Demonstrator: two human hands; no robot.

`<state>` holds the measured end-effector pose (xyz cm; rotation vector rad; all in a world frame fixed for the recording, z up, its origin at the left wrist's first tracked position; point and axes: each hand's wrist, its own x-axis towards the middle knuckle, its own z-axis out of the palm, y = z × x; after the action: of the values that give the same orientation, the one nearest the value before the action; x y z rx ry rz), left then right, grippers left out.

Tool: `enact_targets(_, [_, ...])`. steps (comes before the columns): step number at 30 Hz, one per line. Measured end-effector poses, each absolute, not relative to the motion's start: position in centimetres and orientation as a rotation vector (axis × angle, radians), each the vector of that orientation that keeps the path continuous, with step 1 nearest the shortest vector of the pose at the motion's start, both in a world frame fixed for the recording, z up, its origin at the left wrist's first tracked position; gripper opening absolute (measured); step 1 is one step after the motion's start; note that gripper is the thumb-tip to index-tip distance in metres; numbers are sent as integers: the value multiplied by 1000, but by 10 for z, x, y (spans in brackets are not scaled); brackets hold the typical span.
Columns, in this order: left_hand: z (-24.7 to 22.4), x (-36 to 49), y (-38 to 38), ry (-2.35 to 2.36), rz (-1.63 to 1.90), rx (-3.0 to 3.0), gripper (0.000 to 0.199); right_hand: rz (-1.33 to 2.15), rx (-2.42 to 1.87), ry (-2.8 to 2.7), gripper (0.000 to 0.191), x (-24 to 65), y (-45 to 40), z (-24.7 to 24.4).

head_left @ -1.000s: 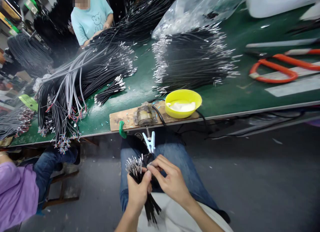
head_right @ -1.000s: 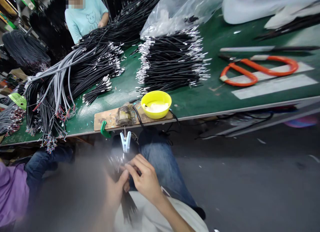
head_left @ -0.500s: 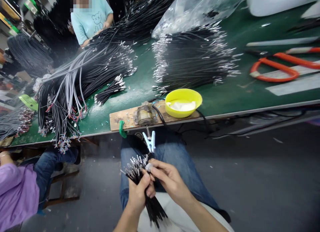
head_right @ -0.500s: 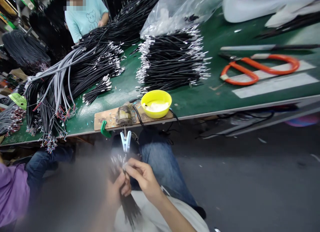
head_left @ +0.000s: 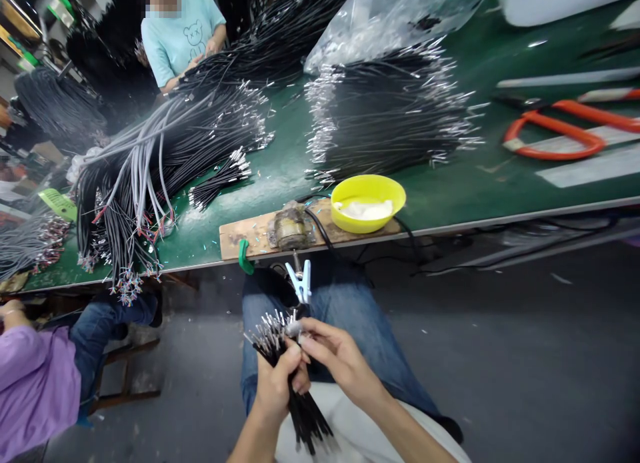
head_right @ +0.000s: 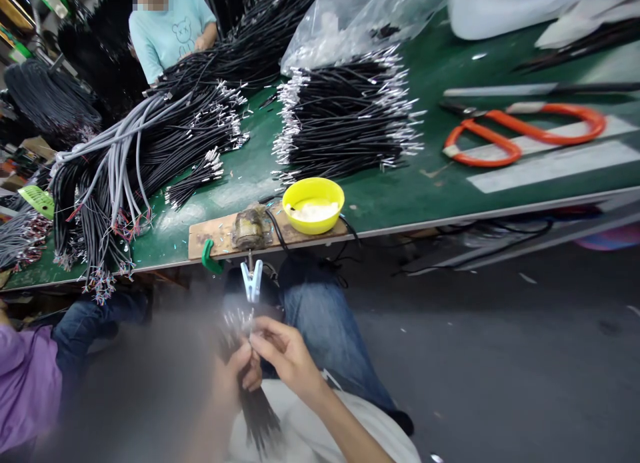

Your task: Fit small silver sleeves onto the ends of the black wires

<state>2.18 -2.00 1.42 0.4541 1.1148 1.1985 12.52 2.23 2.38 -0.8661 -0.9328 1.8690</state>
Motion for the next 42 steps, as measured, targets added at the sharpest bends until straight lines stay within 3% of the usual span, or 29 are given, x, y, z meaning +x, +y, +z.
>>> enact_targets(15, [16,23,-21,1178,1174,507,42,2150,-789,-555,42,115,16,21])
enact_targets(22, [28,22,-18,1715,1395,720,28,2128,-868,-595,45,115,27,20])
enact_targets(26, [35,14,-14,1662,1319,857,23,2043,-927,-657,42,117,28,25])
enact_targets(33, [43,9,-14,1398,1091,738,44,1520,-1160,-1107,31,137,34,31])
enact_targets(42, [44,16,-10,1384,1138,689,46,1524,-869,-1091,15,130,23,26])
